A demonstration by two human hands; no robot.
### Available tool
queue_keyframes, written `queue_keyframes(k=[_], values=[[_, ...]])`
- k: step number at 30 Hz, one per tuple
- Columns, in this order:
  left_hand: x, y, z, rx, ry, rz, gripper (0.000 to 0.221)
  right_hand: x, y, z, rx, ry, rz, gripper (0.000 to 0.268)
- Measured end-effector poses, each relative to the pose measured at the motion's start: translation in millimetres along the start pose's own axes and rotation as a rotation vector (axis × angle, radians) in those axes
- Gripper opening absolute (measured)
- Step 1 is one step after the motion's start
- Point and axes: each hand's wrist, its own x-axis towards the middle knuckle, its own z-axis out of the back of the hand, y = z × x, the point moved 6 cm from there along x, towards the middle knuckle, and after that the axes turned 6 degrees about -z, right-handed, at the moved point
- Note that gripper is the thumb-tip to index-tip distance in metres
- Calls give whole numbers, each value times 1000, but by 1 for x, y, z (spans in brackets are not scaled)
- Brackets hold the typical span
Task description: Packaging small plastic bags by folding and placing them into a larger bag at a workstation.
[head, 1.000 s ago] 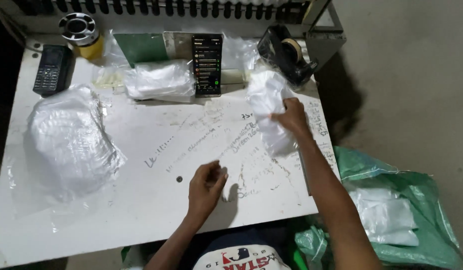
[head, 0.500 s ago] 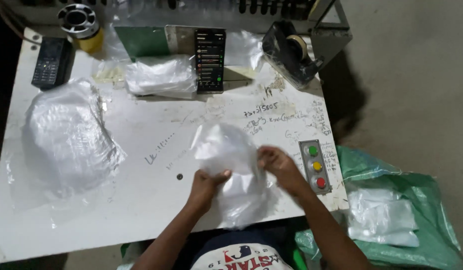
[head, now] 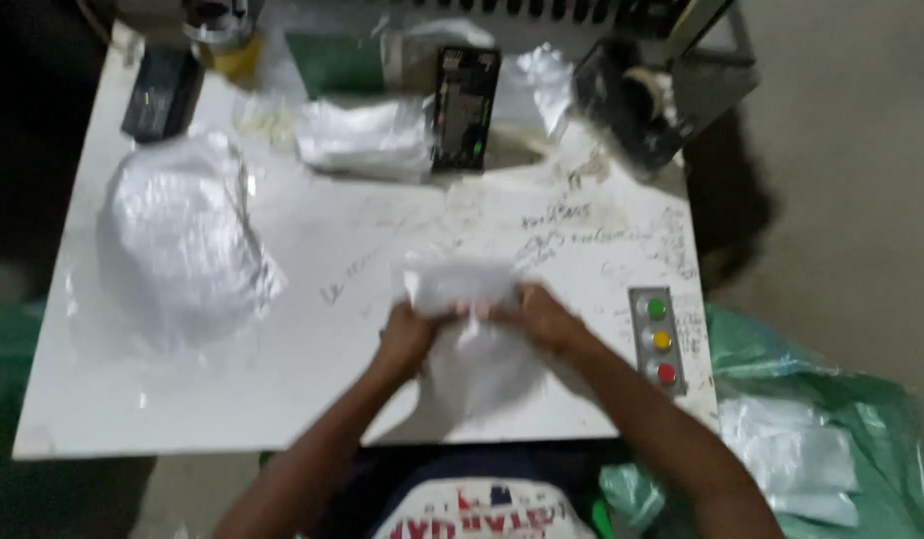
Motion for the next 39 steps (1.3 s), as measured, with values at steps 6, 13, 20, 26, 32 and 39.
queue_keyframes(k=[6, 13, 20, 26, 32, 39], values=[[-77, -103, 25, 105, -167, -1136, 31, 43, -37, 43, -1274, -681, 1172, 21], [-15, 18, 9, 453, -8, -1313, 22, 50, -81, -7, 504, 157, -68, 68], [-17, 15, 30, 22, 117, -523, 46, 1, -53, -4, -174, -309, 971, 92], [-46, -36, 30, -75, 134, -148, 90, 13, -20, -49, -748, -184, 1305, 88], [-66, -40, 65, -323, -263, -378, 88, 60, -13, -40, -354, -91, 1075, 54], [-21, 49, -9, -950, -108, -221, 42, 32, -39, -49, 262, 5, 425, 47]])
